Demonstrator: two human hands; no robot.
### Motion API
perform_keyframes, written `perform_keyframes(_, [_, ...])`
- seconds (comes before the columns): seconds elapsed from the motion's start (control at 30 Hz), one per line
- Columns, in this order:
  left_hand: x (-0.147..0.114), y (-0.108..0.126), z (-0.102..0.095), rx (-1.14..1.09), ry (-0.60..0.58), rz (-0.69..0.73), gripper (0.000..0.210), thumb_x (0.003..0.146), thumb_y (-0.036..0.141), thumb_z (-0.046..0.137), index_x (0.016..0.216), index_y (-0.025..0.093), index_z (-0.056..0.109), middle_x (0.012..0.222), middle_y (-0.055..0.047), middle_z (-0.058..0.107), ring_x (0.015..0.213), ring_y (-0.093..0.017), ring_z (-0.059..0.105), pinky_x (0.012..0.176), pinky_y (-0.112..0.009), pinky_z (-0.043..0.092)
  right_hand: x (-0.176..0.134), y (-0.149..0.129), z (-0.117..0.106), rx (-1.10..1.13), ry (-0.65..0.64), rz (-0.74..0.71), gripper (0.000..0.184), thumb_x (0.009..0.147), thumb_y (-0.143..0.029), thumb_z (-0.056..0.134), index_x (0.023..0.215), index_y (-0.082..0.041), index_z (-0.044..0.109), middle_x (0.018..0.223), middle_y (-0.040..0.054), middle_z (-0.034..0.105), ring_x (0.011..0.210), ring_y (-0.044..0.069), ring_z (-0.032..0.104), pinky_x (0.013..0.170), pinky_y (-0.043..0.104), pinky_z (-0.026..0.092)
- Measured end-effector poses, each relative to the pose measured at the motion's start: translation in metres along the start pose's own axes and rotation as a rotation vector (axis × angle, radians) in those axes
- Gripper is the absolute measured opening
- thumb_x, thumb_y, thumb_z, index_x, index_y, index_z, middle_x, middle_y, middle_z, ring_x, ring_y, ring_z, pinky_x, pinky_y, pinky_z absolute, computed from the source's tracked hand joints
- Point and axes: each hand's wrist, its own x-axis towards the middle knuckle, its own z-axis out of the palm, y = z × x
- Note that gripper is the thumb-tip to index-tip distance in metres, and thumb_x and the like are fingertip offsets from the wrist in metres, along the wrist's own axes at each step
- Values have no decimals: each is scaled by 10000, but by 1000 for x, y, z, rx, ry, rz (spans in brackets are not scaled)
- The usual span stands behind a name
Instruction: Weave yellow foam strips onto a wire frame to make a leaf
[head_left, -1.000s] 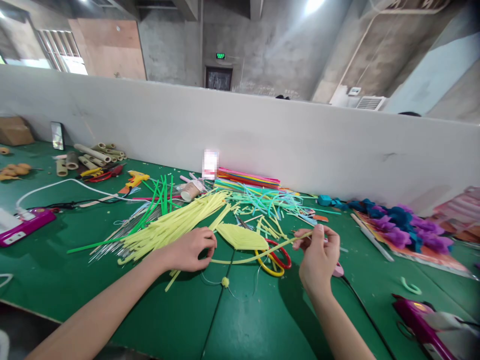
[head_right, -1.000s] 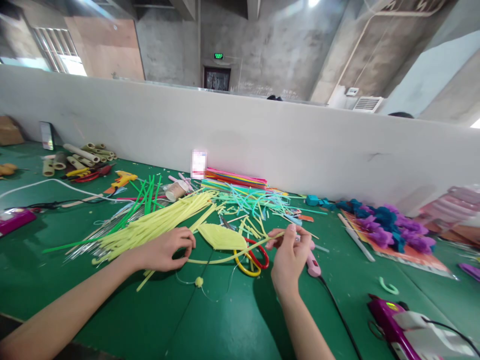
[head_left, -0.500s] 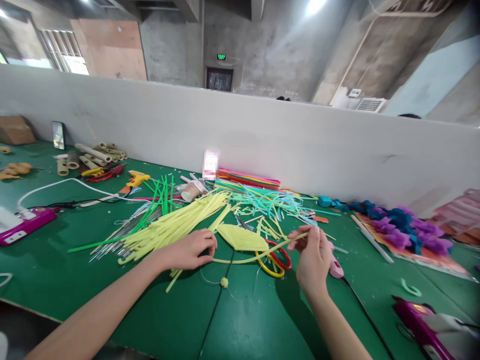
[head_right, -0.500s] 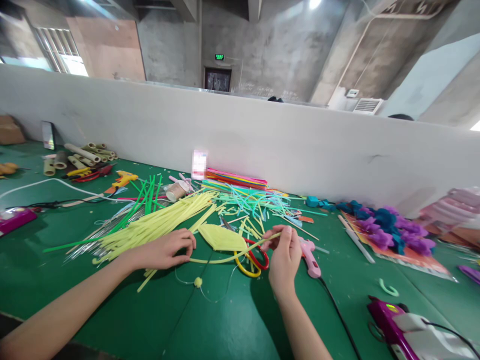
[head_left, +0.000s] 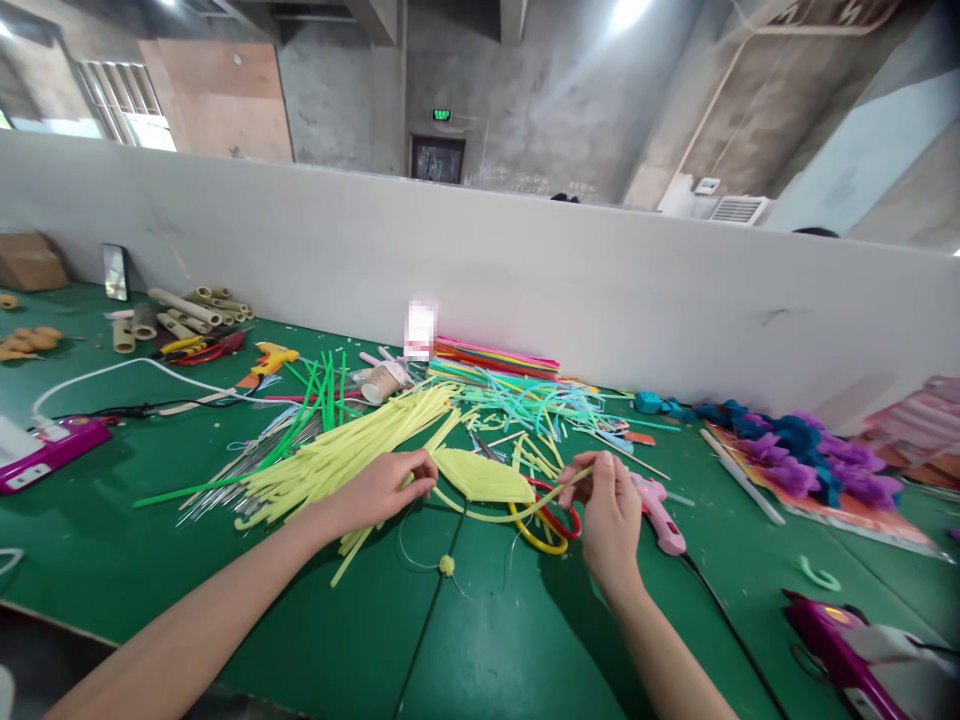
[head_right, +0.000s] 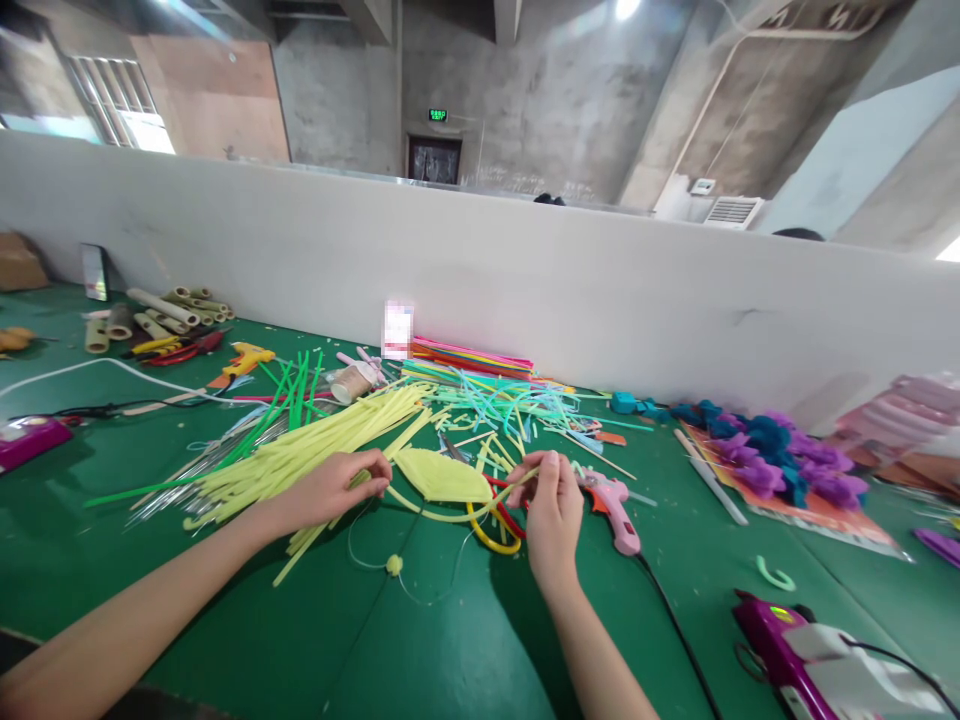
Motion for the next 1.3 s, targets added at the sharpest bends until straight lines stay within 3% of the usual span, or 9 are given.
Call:
perform_keyframes(0.17, [1, 1, 1, -221, 7, -64, 246, 850, 405, 582, 969, 200, 649, 949, -32, 707, 890, -190, 647, 762, -283, 466, -4, 1, 3, -40, -54, 3, 338, 933, -486, 431, 815, -190, 545, 620, -29, 610, 397, 84, 515, 418, 207, 419])
perform_keyframes(0.3, [4, 0, 5, -507, -15, -104, 280, 827, 412, 620, 955, 165, 655, 886, -55, 729, 867, -193, 661, 811, -315, 479, -4, 1, 4, -45, -57, 10, 349, 930, -495, 433, 808, -189, 549, 618, -31, 613, 400, 82, 519, 429, 205, 421])
perform_keyframes(0.43, [6, 0, 8, -627, 67, -116, 263, 797, 405, 665, 873, 154, 664, 811, -37, 702, 797, -167, 640, 784, -297, 478, -5, 3, 6, -43, -96, 34, 368, 894, -540, 475, 804, -191, 552, 609, -33, 612, 405, 89, 525, 433, 208, 424])
perform_keyframes(0.63, [5, 6, 7, -698, 169, -123, 273, 856, 438, 585, 897, 168, 579, 705, 19, 555, 599, -98, 530, 590, -233, 448, -13, 9, 15, -1, -264, 132, 380, 867, -565, 499, 828, -194, 572, 676, 1, 649, 444, 112, 568, 446, 232, 452])
perform_keyframes(0.77, [5, 7, 8, -686, 91, -117, 295, 890, 458, 516, 907, 166, 558, 731, -1, 583, 669, -127, 574, 671, -277, 491, -18, 14, 19, 0, -340, 152, 396, 869, -575, 485, 862, -200, 613, 732, 18, 666, 515, 134, 603, 517, 262, 487])
perform_keyframes(0.9, [5, 4, 11, -556, 7, -81, 259, 844, 423, 593, 918, 175, 607, 942, -40, 656, 807, -160, 615, 764, -303, 487, -20, 16, 21, 14, -344, 153, 416, 871, -580, 476, 896, -200, 643, 796, 37, 680, 603, 157, 628, 604, 294, 524])
perform_keyframes(1.0, [5, 2, 15, -436, -35, -70, 260, 850, 416, 586, 925, 181, 667, 949, -44, 687, 853, -181, 627, 783, -304, 482, -20, 15, 21, 16, -334, 137, 397, 884, -557, 469, 969, -211, 645, 873, 45, 688, 666, 168, 636, 653, 307, 533])
perform_keyframes(1.17, [6, 3, 23, -534, 80, -71, 355, 891, 456, 512, 973, 144, 659, 912, -75, 708, 776, -176, 628, 748, -307, 498, -25, 8, 22, -124, -359, 64, 336, 908, -465, 484, 1050, -219, 663, 862, 39, 691, 596, 143, 606, 602, 275, 512])
perform_keyframes(1.3, [3, 11, 23, -553, 132, -46, 340, 880, 452, 540, 1001, 148, 631, 894, -66, 708, 736, -163, 616, 731, -294, 493, -37, 1, 29, -232, -411, -35, 246, 878, -396, 554, 975, -224, 700, 823, 41, 692, 619, 158, 604, 546, 254, 481])
